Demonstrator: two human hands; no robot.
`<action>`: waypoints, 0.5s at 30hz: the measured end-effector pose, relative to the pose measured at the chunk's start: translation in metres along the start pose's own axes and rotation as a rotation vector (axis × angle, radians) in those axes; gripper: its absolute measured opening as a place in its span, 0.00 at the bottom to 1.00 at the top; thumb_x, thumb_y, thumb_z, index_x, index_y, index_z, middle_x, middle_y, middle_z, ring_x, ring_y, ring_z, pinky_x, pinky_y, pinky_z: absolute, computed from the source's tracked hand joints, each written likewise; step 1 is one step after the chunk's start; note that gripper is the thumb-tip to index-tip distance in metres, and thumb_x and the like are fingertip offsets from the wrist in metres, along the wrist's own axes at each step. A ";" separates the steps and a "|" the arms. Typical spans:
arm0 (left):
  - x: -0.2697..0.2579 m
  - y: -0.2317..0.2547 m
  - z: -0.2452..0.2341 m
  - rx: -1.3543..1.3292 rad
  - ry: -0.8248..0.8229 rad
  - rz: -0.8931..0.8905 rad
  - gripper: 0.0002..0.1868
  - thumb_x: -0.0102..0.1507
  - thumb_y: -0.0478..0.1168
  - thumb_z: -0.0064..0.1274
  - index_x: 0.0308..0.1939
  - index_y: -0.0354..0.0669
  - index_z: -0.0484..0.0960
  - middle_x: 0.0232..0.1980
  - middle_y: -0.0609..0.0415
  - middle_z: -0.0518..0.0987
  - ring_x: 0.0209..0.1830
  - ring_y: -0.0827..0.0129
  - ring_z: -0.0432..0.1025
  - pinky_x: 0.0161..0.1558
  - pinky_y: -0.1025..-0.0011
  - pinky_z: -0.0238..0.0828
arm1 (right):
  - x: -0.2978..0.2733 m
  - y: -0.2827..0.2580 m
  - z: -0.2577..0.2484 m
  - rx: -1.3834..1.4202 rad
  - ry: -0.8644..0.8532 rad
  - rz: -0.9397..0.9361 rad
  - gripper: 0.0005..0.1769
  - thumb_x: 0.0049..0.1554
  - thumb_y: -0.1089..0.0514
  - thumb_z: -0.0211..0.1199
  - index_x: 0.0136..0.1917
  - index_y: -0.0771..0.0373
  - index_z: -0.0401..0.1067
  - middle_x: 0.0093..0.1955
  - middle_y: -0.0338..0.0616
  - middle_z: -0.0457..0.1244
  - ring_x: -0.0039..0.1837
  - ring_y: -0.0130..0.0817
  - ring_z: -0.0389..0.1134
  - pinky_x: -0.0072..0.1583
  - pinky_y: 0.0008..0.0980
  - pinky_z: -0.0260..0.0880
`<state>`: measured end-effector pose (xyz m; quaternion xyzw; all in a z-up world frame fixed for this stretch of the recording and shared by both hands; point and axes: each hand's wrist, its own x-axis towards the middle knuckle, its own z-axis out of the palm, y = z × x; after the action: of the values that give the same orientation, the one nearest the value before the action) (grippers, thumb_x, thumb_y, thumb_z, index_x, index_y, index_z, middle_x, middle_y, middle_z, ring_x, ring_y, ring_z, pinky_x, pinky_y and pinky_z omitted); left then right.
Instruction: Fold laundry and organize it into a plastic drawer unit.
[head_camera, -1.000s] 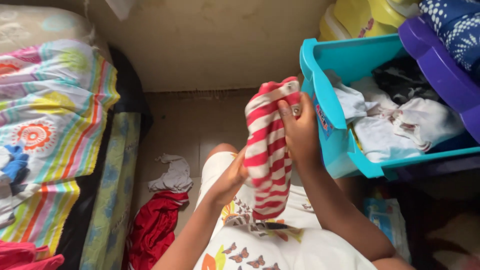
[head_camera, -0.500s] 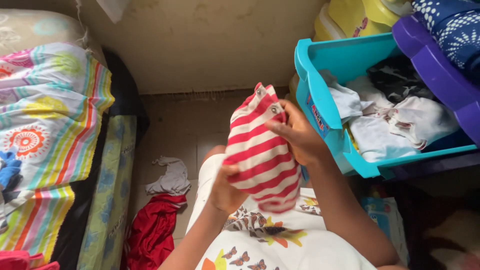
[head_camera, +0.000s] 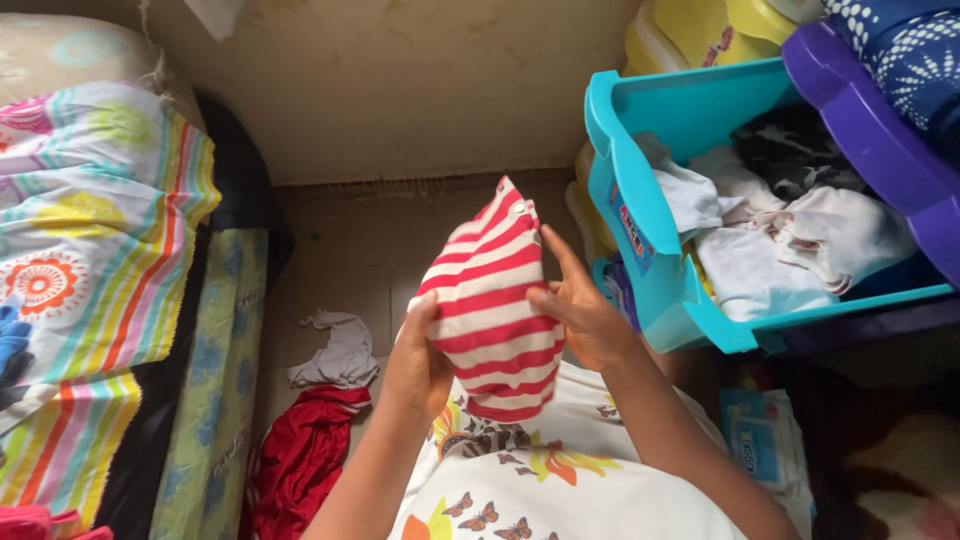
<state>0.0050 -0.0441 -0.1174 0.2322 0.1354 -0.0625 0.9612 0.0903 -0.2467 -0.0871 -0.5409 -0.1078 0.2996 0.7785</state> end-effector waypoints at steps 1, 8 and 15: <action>0.000 -0.003 0.001 0.087 0.070 0.109 0.39 0.63 0.53 0.51 0.74 0.43 0.60 0.66 0.47 0.74 0.68 0.54 0.68 0.65 0.53 0.66 | -0.002 -0.001 0.001 0.027 -0.007 -0.008 0.59 0.50 0.54 0.73 0.84 0.49 0.40 0.67 0.56 0.63 0.69 0.46 0.63 0.68 0.48 0.64; -0.016 0.000 0.010 0.541 -0.013 0.350 0.50 0.58 0.35 0.61 0.78 0.51 0.48 0.65 0.39 0.71 0.62 0.61 0.71 0.60 0.59 0.74 | -0.009 0.001 -0.013 -0.210 -0.277 -0.038 0.52 0.49 0.63 0.75 0.81 0.60 0.53 0.76 0.50 0.57 0.75 0.38 0.61 0.72 0.44 0.65; -0.027 0.012 0.015 0.650 -0.083 0.499 0.42 0.66 0.35 0.53 0.79 0.53 0.48 0.51 0.45 0.81 0.48 0.66 0.78 0.51 0.64 0.80 | -0.010 0.013 -0.027 -0.288 -0.210 -0.046 0.45 0.49 0.69 0.70 0.77 0.61 0.59 0.74 0.47 0.59 0.71 0.34 0.63 0.69 0.37 0.68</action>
<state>-0.0147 -0.0388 -0.0917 0.5466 0.0095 0.1239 0.8281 0.0915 -0.2704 -0.1077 -0.6100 -0.2427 0.3182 0.6839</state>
